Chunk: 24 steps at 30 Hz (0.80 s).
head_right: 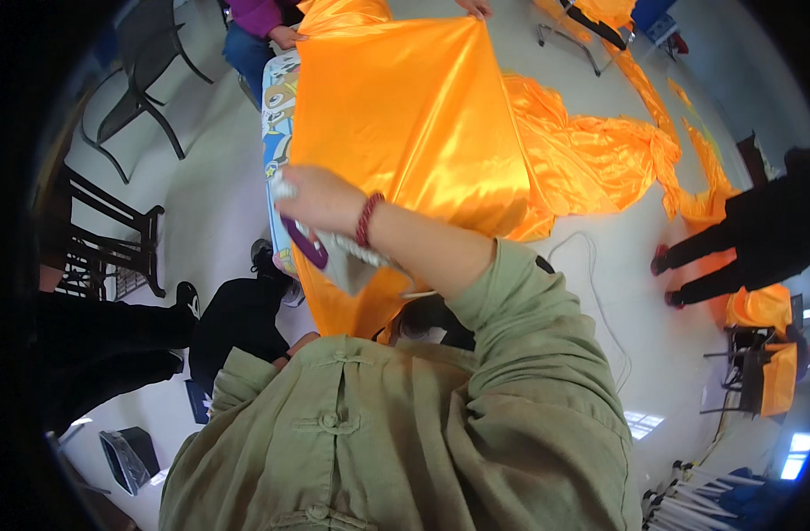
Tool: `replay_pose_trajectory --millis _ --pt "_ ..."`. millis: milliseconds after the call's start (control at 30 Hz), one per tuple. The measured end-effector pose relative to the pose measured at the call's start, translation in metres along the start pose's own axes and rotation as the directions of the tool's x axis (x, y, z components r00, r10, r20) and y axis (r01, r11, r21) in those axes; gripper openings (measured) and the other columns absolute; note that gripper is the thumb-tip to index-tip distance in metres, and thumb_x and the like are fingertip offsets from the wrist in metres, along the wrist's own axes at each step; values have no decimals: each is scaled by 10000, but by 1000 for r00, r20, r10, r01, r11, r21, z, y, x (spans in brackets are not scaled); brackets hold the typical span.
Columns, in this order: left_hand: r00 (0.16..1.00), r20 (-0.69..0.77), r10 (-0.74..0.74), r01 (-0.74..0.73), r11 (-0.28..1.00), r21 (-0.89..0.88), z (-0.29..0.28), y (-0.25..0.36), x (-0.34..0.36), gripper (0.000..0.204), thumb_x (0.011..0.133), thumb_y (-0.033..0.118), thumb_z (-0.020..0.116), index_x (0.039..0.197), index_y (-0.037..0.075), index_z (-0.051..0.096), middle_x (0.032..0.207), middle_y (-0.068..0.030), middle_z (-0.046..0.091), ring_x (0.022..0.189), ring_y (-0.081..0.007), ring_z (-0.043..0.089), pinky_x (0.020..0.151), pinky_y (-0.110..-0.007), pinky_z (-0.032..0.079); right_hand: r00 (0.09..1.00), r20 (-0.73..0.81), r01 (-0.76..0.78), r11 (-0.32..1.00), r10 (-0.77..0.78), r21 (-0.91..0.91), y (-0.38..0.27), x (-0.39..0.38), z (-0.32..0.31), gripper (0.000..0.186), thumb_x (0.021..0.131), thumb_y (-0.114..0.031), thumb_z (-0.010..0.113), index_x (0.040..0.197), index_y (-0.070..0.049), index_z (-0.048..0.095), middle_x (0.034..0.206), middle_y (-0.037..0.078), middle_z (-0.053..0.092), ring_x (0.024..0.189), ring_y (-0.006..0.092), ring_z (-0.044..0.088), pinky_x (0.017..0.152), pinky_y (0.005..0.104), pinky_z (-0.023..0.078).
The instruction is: The person irons a large orange fabric laid on a padded surface. They use a steam iron to smooth the material, periodically lifting and repositioning the fabric to access different areas.
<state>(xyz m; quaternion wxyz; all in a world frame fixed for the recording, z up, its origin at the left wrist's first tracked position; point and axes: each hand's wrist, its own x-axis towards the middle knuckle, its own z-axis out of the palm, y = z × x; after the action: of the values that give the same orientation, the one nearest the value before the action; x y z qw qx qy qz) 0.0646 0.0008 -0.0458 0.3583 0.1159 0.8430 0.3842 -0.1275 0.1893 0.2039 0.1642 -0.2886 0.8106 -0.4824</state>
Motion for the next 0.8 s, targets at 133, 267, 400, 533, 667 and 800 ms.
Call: replay_pose_trajectory --millis 133,267,400,533,667,800 --pt "1000 -17 -6 6 1000 5 0 6 -4 311 896 317 704 1009 30 736 890 -123 741 761 -170 683 721 -314 529 989 32 -146 891 146 430 -15 -90 0 502 918 -124 627 1391 -20 496 840 54 632 545 120 585 486 247 497" --pt "999 -50 -20 18 999 -47 4 11 -13 310 900 313 704 1017 27 735 894 -113 742 768 -160 682 723 -310 529 975 -132 -58 779 178 624 -25 -162 -38 470 945 -81 601 1401 -33 496 823 40 629 467 95 542 461 217 461" --pt "995 -99 -25 6 982 -187 1 26 -25 310 904 308 703 1025 25 734 897 -103 744 774 -151 681 725 -307 529 795 -600 264 840 88 474 -34 -208 -79 424 904 -71 669 1314 -20 571 831 43 638 521 81 552 473 213 456" --pt "990 -139 -22 -40 901 -432 -13 53 -39 310 907 304 702 1032 22 732 900 -94 746 780 -142 679 727 -303 530 486 -870 218 953 82 212 -33 -229 -105 556 877 -26 692 1387 22 474 870 56 646 547 94 564 482 220 469" --pt "976 -206 70 -174 820 -546 -36 87 -53 246 965 133 621 1118 -47 692 1038 -52 726 920 -100 652 852 -272 519 270 -955 188 965 126 181 -25 -254 -117 461 894 -44 669 1318 23 501 850 58 636 574 95 572 489 219 453" --pt "827 -560 57 -516 472 -714 -69 128 -48 289 1013 152 543 1204 -46 631 1165 -69 685 1043 -145 644 928 -297 493 221 -964 216 956 149 197 -13 -269 -119 366 906 -59 643 1249 15 537 788 40 598 546 103 553 481 223 439"
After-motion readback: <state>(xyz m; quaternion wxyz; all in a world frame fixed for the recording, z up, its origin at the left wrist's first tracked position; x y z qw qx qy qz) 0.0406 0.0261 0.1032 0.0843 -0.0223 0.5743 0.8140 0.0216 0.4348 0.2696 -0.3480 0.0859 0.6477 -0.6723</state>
